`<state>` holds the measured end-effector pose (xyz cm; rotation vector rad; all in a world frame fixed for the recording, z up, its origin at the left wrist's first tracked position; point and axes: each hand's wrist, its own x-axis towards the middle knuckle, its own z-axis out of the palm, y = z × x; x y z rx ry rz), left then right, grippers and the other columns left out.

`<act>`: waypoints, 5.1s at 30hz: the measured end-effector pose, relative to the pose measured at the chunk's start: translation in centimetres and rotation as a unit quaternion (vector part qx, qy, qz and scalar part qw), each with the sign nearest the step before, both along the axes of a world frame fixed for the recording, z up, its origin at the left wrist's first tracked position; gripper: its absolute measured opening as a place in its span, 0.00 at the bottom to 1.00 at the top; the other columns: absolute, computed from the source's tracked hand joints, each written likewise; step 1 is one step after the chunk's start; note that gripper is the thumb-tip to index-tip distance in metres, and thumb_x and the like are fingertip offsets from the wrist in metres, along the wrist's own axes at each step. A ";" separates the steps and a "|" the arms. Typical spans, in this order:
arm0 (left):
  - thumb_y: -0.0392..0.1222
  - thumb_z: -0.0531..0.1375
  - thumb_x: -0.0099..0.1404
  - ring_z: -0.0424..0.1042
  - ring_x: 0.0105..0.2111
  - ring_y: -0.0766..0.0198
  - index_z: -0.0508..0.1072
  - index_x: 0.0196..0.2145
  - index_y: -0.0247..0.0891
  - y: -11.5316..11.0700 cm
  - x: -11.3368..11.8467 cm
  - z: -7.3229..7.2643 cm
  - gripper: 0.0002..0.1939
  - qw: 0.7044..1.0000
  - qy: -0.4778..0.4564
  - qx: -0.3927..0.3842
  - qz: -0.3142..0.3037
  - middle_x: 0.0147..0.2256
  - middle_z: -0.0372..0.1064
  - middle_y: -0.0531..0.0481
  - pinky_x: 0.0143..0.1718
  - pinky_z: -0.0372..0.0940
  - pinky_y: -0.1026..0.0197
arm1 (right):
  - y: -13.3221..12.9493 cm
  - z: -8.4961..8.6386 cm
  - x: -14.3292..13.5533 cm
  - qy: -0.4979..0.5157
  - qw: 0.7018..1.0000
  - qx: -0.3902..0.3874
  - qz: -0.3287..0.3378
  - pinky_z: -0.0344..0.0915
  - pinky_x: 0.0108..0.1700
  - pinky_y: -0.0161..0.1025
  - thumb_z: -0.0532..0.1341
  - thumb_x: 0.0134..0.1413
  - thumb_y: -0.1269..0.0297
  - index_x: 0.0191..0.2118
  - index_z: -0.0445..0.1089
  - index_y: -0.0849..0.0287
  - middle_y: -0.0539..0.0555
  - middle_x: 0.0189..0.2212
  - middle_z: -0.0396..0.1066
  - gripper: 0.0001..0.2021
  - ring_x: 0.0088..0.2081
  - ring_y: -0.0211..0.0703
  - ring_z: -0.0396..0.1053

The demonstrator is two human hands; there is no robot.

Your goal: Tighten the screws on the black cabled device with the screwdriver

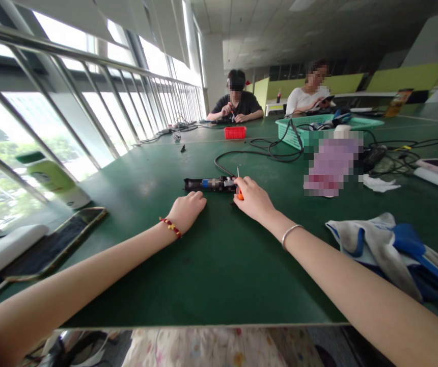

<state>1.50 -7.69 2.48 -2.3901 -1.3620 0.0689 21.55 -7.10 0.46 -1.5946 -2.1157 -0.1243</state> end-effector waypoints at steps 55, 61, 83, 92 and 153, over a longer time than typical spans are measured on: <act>0.33 0.57 0.62 0.68 0.37 0.62 0.72 0.31 0.39 7.0 -0.4 -2.5 0.05 0.893 -0.429 0.069 -0.118 0.32 0.71 0.51 0.40 0.64 0.60 | -0.3 -0.5 -1.4 0.013 0.989 0.002 0.150 0.67 0.48 0.46 0.54 0.54 0.72 0.44 0.70 0.58 0.57 0.44 0.68 0.13 0.48 0.49 0.64; 0.32 0.56 0.63 0.68 0.37 0.61 0.72 0.32 0.39 6.5 -0.3 -2.3 0.06 0.902 -0.409 0.081 -0.117 0.33 0.70 0.50 0.41 0.64 0.61 | -0.3 -0.5 -1.4 0.001 0.988 -0.001 0.151 0.67 0.47 0.46 0.54 0.54 0.71 0.45 0.70 0.58 0.58 0.44 0.68 0.13 0.48 0.49 0.64; 0.36 0.54 0.66 0.66 0.40 0.60 0.75 0.35 0.41 6.6 -0.4 -2.4 0.09 0.926 -0.341 0.120 -0.107 0.37 0.70 0.49 0.40 0.63 0.62 | -0.4 -0.3 -1.4 0.001 0.988 -0.005 0.155 0.67 0.47 0.46 0.54 0.54 0.71 0.44 0.70 0.57 0.57 0.44 0.67 0.13 0.48 0.49 0.64; 0.34 0.52 0.67 0.66 0.39 0.58 0.76 0.38 0.41 5.9 -0.3 -2.5 0.12 0.949 -0.275 0.127 -0.087 0.38 0.70 0.46 0.40 0.62 0.57 | -0.4 -0.3 -1.2 -0.013 0.988 -0.009 0.151 0.68 0.45 0.45 0.53 0.53 0.73 0.45 0.69 0.57 0.57 0.45 0.67 0.15 0.48 0.49 0.64; 0.41 0.62 0.62 0.68 0.39 0.59 0.76 0.32 0.39 6.8 1.5 -2.1 0.05 0.927 -0.351 0.067 -0.116 0.35 0.74 0.50 0.42 0.60 0.58 | -0.4 -0.2 -1.2 0.053 0.998 -0.019 0.021 0.63 0.35 0.37 0.54 0.52 0.72 0.48 0.64 0.53 0.53 0.45 0.71 0.16 0.44 0.45 0.70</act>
